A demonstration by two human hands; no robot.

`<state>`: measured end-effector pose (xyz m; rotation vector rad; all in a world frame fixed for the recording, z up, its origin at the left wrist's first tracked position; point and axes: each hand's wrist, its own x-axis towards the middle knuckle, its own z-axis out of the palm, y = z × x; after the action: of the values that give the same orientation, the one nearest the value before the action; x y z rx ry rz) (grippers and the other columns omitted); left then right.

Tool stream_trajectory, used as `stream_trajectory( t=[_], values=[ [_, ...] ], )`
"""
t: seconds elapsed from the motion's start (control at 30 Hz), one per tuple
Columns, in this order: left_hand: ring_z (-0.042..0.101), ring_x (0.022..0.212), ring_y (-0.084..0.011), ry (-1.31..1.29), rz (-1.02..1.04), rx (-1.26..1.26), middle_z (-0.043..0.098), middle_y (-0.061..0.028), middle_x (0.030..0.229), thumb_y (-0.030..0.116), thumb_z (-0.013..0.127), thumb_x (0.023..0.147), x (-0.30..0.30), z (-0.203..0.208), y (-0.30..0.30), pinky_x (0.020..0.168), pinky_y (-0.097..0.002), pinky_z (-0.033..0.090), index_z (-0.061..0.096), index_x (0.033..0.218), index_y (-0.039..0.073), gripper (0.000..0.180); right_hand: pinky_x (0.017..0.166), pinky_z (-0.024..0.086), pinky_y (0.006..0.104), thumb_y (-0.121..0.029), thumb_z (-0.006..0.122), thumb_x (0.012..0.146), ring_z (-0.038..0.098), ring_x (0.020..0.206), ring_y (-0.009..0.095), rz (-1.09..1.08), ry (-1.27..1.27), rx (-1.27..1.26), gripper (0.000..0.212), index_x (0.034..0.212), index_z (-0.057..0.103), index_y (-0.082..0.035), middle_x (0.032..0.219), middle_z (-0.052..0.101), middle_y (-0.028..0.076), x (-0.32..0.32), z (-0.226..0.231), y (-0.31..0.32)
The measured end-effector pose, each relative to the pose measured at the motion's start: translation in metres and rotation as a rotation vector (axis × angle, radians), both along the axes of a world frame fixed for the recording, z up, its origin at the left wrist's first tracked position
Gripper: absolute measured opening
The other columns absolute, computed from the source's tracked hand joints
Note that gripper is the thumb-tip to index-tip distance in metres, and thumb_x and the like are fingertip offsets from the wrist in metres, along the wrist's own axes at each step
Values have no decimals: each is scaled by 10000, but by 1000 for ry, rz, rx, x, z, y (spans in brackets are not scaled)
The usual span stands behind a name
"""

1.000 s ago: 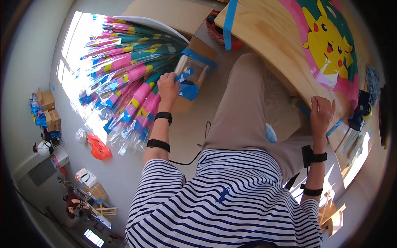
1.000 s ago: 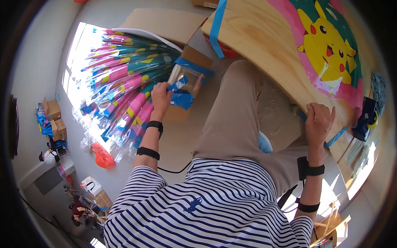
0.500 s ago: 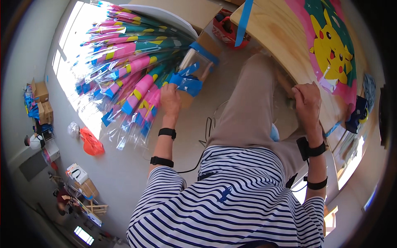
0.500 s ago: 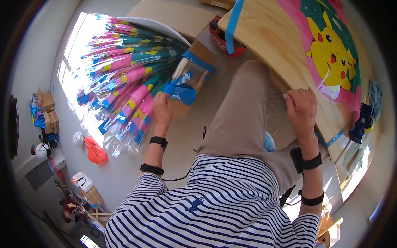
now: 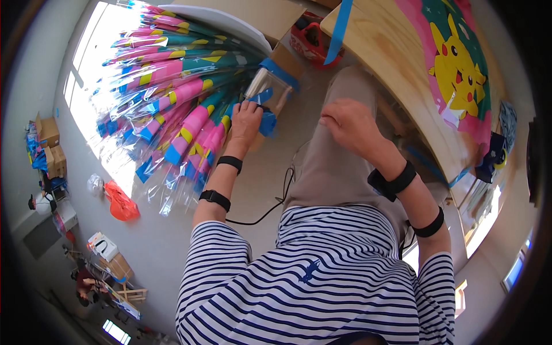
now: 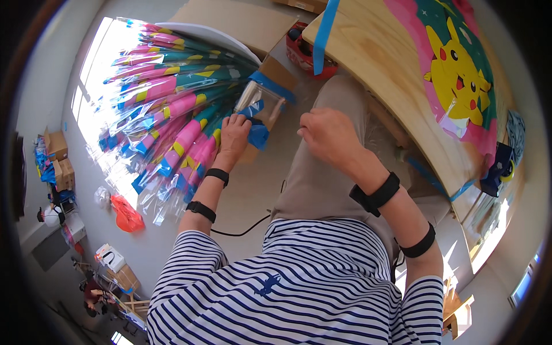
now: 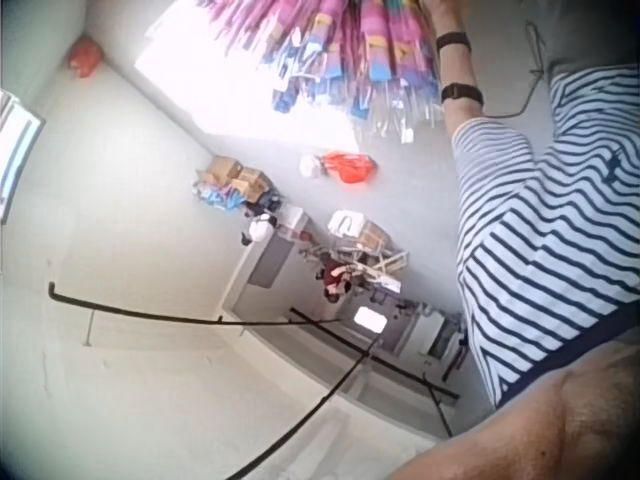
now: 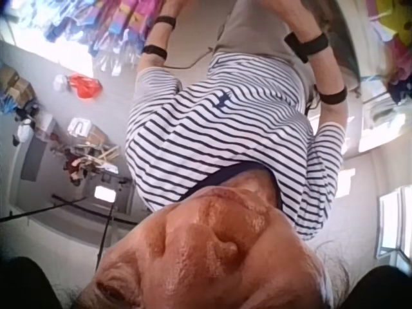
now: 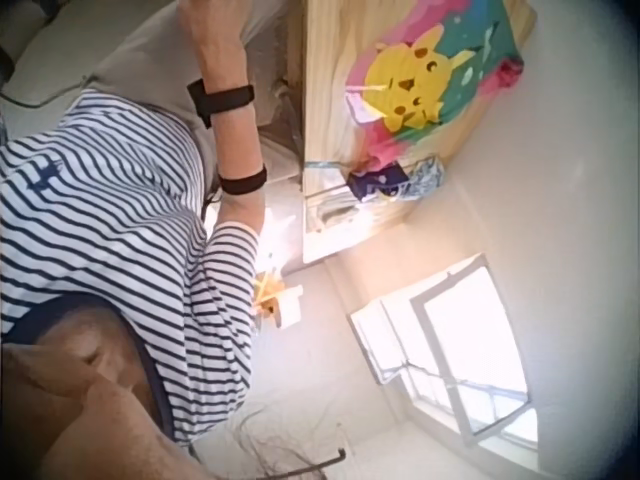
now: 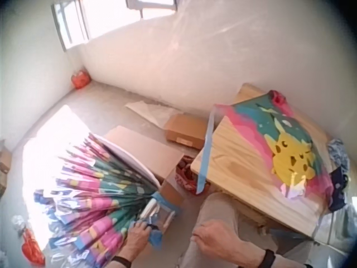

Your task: Applying decorative blue tape to the edges and center of Pikachu-themed plastic kites at an assembly station.

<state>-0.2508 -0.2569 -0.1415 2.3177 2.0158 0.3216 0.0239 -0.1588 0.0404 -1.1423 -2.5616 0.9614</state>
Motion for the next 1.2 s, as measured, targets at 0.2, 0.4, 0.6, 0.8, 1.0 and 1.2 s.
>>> stream_trajectory(
  t=[0.2, 0.4, 0.6, 0.8, 1.0, 1.2],
  values=[
    [637, 985, -336, -586, 213, 70, 696, -122, 994, 6, 608, 794, -2, 20, -12, 906, -424, 481, 683, 990, 50, 214, 734, 504, 466, -201, 652, 848, 632, 832, 401, -13, 13, -244, 214, 866, 691, 9, 829, 683, 182, -31, -17, 10],
    [641, 1014, -341, -751, 267, -45, 707, -137, 1014, 65, 612, 859, -8, 37, -14, 915, -430, 465, 690, 1021, 50, 181, 628, 530, 339, -348, 665, 905, 677, 658, 206, -154, 27, -690, 381, 916, 686, 32, 778, 691, 121, -84, -62, 5],
    [628, 1089, -335, -700, 258, -112, 707, -128, 1054, 72, 610, 842, -11, 33, -15, 965, -498, 419, 697, 1024, 80, 202, 535, 533, 272, -320, 691, 911, 649, 583, 160, -361, 48, -1185, 333, 891, 684, 12, 776, 683, 86, -131, -80, -10],
    [651, 1078, -290, -690, 264, -52, 710, -144, 1063, 39, 599, 850, -14, 40, -17, 924, -379, 484, 695, 1064, 41, 235, 480, 497, 304, -88, 713, 836, 622, 522, 165, -421, 109, -1135, 119, 785, 675, 13, 664, 655, 112, -130, -92, -20],
    [664, 1058, -236, -841, 468, -176, 713, -135, 1063, -72, 536, 820, -45, 67, 9, 913, -334, 504, 681, 1106, 13, 331, 572, 529, 353, -80, 731, 769, 669, 589, 212, -371, -15, -888, 94, 787, 685, -1, 675, 679, 128, -124, -98, -27],
    [685, 990, -306, -866, 606, -36, 699, -169, 1059, -93, 523, 766, -50, 44, 5, 843, -367, 534, 682, 1080, 14, 368, 504, 482, 281, -105, 721, 802, 618, 534, 129, -220, 155, -728, 105, 825, 684, -9, 653, 667, 74, -133, -90, -35]
  ],
)
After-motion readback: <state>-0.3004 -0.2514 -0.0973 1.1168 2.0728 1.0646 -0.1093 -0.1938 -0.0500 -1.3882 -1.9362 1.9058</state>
